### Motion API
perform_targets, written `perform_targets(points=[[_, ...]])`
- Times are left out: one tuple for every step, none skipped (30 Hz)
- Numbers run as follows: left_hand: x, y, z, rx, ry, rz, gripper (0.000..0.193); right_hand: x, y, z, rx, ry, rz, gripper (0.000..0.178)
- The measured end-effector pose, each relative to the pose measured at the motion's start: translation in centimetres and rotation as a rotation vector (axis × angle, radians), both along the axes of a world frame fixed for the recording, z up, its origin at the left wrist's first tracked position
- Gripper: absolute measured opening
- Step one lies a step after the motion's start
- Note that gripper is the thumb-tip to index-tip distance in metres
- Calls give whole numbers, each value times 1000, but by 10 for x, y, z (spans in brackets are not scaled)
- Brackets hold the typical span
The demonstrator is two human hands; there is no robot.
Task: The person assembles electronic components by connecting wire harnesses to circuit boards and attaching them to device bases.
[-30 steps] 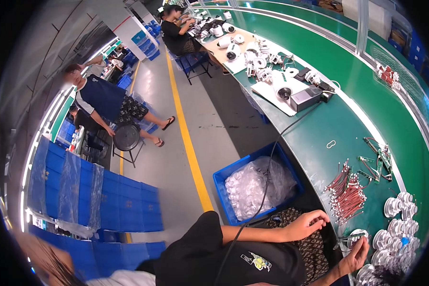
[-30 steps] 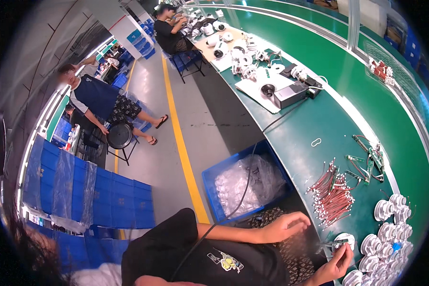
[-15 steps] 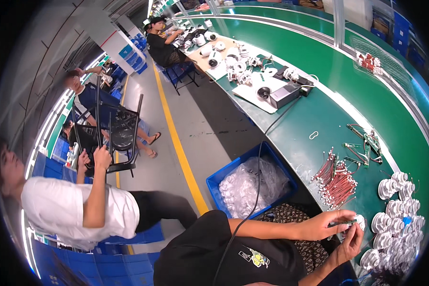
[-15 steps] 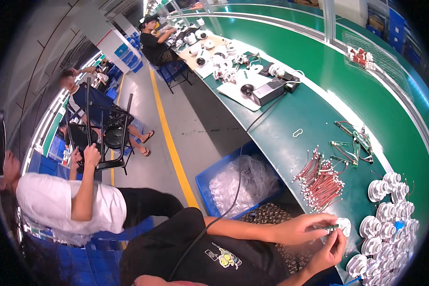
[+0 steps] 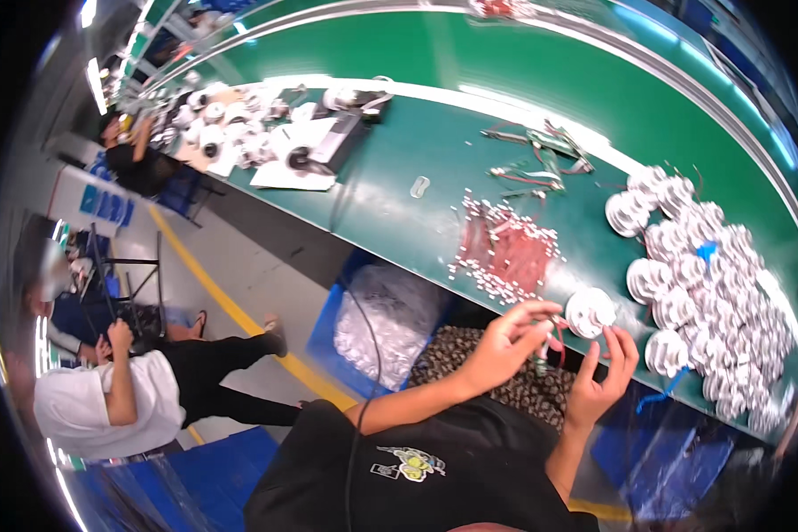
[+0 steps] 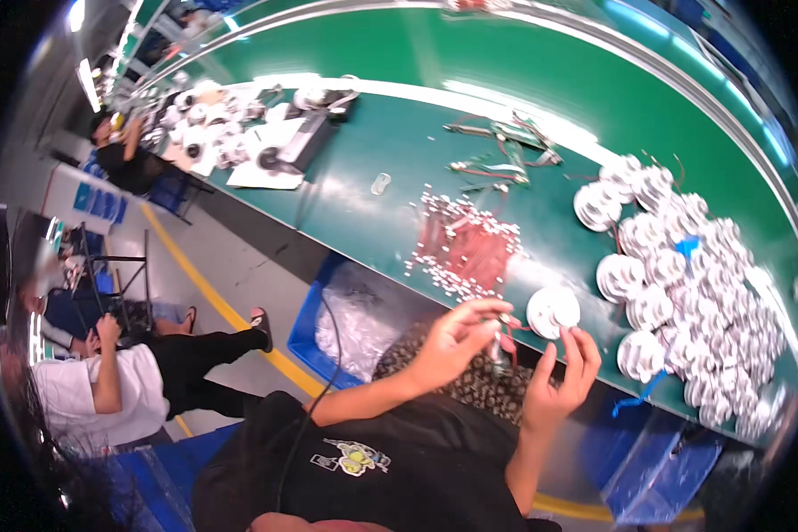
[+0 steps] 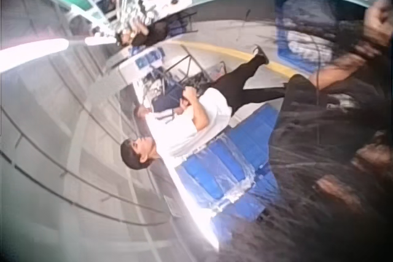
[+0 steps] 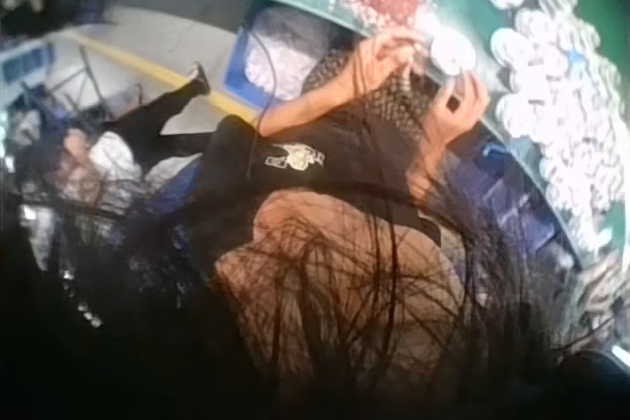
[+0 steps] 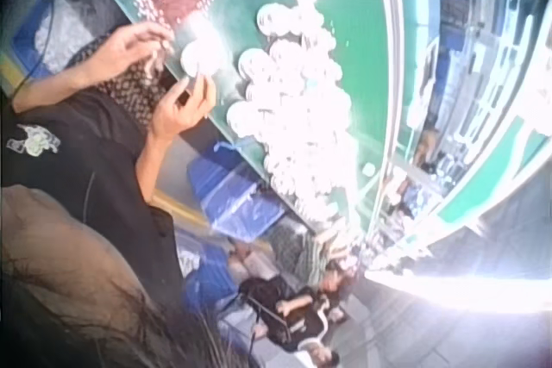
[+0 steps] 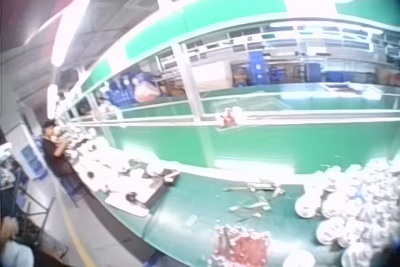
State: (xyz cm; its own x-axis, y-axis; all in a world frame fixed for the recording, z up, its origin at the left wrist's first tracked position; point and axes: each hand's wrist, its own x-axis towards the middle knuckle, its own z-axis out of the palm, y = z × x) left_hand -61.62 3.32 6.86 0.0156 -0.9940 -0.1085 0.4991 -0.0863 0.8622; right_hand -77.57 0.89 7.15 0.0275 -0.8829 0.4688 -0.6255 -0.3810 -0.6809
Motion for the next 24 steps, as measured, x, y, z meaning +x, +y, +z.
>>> perform_targets(points=[[-1, -3, -1, 1, -17, -17, 31, -4, 0, 2, 38, 39, -30, 31], [-4, -5, -1, 11, -10, -49, 31, -10, -2, 1, 55, 85, -36, 32], [-9, -6, -3, 23, -2, -69, 31, -14, -1, -2, 87, 71, -22, 33], [-14, -8, -5, 5, -7, -76, 31, -16, 1, -7, 130, 51, -49, 34], [-17, -10, -7, 3, 2, -88, 31, -17, 3, -10, 173, 30, -73, 35], [-18, -10, -6, 19, 16, -101, 31, -15, 3, -10, 159, 30, -125, 35], [-18, -10, -6, 35, 30, -111, 31, -14, 2, -11, 149, 15, -167, 33], [-20, -8, -6, 31, 40, -105, 30, -17, 1, -12, 182, 22, -169, 30], [-19, -10, -4, 20, 25, -118, 30, -21, -2, -13, 207, 21, -184, 28], [-19, -8, -4, 33, 16, -114, 30, -25, -4, -15, 153, 87, -181, 24], [-19, -5, -5, 45, 7, -111, 30, -29, -2, -16, 162, 100, -171, 24], [-18, -3, -7, 50, 16, -102, 30, -32, 0, -17, 237, 47, -180, 22], [-16, 0, -10, 71, 38, -83, 30, -33, 1, -18, 311, -4, -190, 21], [-14, 2, -12, 91, 61, -65, 30, -31, 2, -18, 345, -92, -215, 19], [-13, 4, -12, 94, 68, -56, 30, -33, 3, -18, 348, -84, -207, 19], [-10, 4, -13, 98, 102, -21, 29, -38, 4, -19, 459, -237, -214, 18], [-8, 4, -13, 100, 136, 13, 28, -44, 5, -19, 569, -390, -222, 17], [-5, 3, -10, 114, 135, 34, 28, -49, 5, -18, 594, -425, -227, 17], [-1, 2, -8, 116, 138, 35, 28, -51, 4, -19, 595, -421, -227, 17], [4, -1, -6, 121, 151, 59, 28, -52, 3, -21, 536, -587, -215, 17], [8, -3, -5, 127, 161, 80, 28, -52, 3, -23, 473, -756, -204, 18], [12, -5, -3, 112, 160, 85, 28, -51, 4, -24, 436, -831, -199, 22], [13, -5, -2, 111, 153, 87, 28, -52, 5, -24, 437, -838, -196, 22], [15, -7, -3, 105, 174, 100, 29, -52, 5, -25, 395, -916, -198, 25]])
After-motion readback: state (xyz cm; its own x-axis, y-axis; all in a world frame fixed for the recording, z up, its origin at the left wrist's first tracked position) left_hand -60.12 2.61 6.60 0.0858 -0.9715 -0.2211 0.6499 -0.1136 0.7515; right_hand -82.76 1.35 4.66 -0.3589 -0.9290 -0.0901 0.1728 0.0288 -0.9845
